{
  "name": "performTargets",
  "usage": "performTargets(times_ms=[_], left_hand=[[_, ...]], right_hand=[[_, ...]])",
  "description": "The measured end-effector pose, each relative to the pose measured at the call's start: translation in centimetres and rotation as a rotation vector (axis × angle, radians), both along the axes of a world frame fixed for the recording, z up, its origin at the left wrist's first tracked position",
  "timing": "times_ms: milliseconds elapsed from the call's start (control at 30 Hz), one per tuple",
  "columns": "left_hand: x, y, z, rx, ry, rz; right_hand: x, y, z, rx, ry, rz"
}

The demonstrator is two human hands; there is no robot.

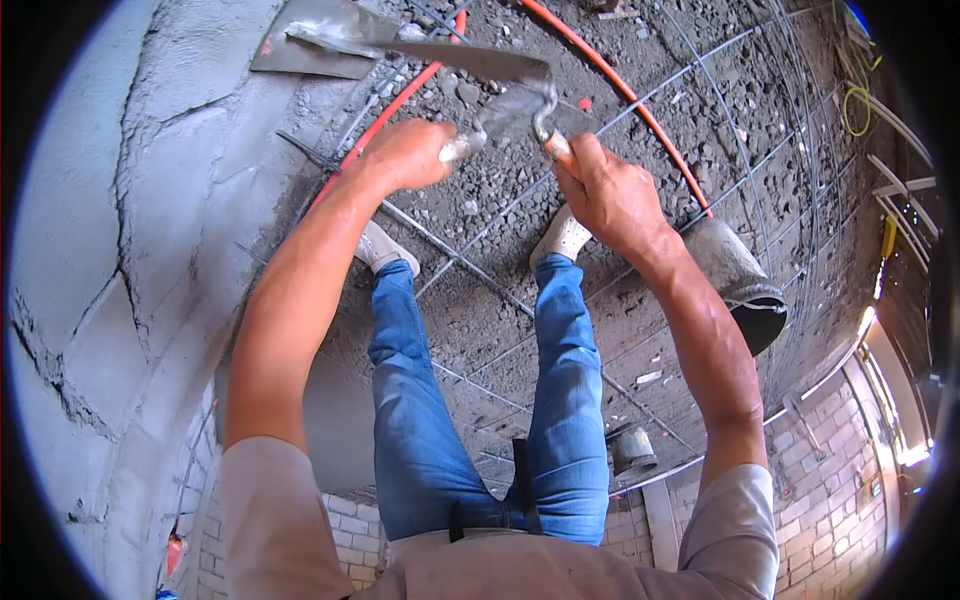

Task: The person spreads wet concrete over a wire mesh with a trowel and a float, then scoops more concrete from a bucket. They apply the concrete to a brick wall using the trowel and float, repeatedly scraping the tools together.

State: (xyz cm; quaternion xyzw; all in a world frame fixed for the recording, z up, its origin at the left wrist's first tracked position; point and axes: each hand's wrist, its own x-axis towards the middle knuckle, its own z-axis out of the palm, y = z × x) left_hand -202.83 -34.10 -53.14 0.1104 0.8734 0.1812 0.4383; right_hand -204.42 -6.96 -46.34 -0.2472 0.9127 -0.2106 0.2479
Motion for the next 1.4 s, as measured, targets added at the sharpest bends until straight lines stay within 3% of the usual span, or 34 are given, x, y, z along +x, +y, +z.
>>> performTargets(times_ms=[67,167,200,300,367,400,467,500,667,733,767,800,867,900,967,1000,1067,1133,1200,1267,1333,1367,1400], left_hand=[[-0.2,0.4,0.0,-0.021,0.046,0.043],[-0.9,0.9,0.4,-0.059,0.032,0.053],[-1.1,0.8,0.4,-0.081,0.020,0.040],[-0.5,0.3,-0.7,-0.111,0.015,0.063],[-0.4,0.1,-1.2,-0.093,0.064,0.079],[-0.3,0.0,-1.1,-0.084,0.112,0.102],[-0.6,0.1,-0.8,-0.104,0.119,0.083],[-0.3,0.3,-0.6,-0.117,0.105,0.056],[-0.8,0.2,-0.7,-0.182,0.077,0.103],[-0.8,0.0,-1.0,-0.143,0.139,0.126],[-1.1,0.0,-0.6,-0.141,0.136,0.091],[-1.2,0.0,-0.1,-0.140,0.128,0.047],[-0.7,-0.6,-0.6,-0.192,0.116,0.017],[-0.1,-0.6,-0.9,-0.168,0.124,0.064],[-0.2,-0.2,-0.4,-0.161,0.146,0.110],[-0.2,-0.1,-0.4,-0.158,0.150,0.112],[-0.4,-0.4,-0.5,-0.160,0.130,0.108],[0.1,-0.9,-1.3,-0.183,0.150,0.078],[1.4,-0.3,-2.1,-0.168,0.131,0.027],[1.3,-0.8,-2.5,-0.151,0.182,0.085],[0.7,-0.6,-1.6,-0.149,0.200,0.070],[0.8,-0.4,-1.4,-0.173,0.183,0.029],[0.8,-0.5,-1.6,-0.200,0.174,-0.005]], right_hand=[[0.3,-0.3,0.1,-0.029,0.061,-0.053],[-0.4,-0.1,-4.1,0.280,-0.118,0.131],[-0.6,0.0,-4.4,0.231,-0.089,0.158],[-0.6,-1.6,-1.5,0.278,-0.193,0.042],[-0.5,-2.1,-0.7,0.031,0.013,-0.173],[-0.1,-1.3,-1.8,0.037,0.010,-0.173],[-0.9,-0.8,-4.5,0.259,-0.099,0.133],[-1.5,-0.7,-4.5,0.320,-0.196,0.153],[-1.8,-1.9,-1.9,0.039,0.012,-0.084],[-2.1,-1.3,-3.4,0.231,-0.148,0.020],[-3.2,-1.5,-3.7,0.438,-0.126,0.327],[-3.8,-1.2,-3.5,0.492,-0.196,0.393],[-3.6,-1.2,-2.8,0.298,-0.026,0.400],[-2.9,-1.3,-2.9,0.306,-0.045,0.398],[-2.3,-1.9,-3.1,0.185,-0.072,-0.027],[-2.5,-1.3,-4.2,0.187,-0.067,-0.026],[-3.4,-0.4,-6.2,0.356,-0.142,0.300],[-4.1,-0.6,-6.8,0.273,-0.123,0.294],[-3.2,-1.9,-3.4,0.122,-0.054,0.088],[-2.5,-1.5,-4.5,0.136,-0.047,0.016],[-2.2,0.4,-8.5,0.375,-0.022,0.406],[-3.1,-0.1,-7.5,0.496,-0.240,0.372],[-3.8,-0.7,-6.2,0.492,-0.232,0.371]])
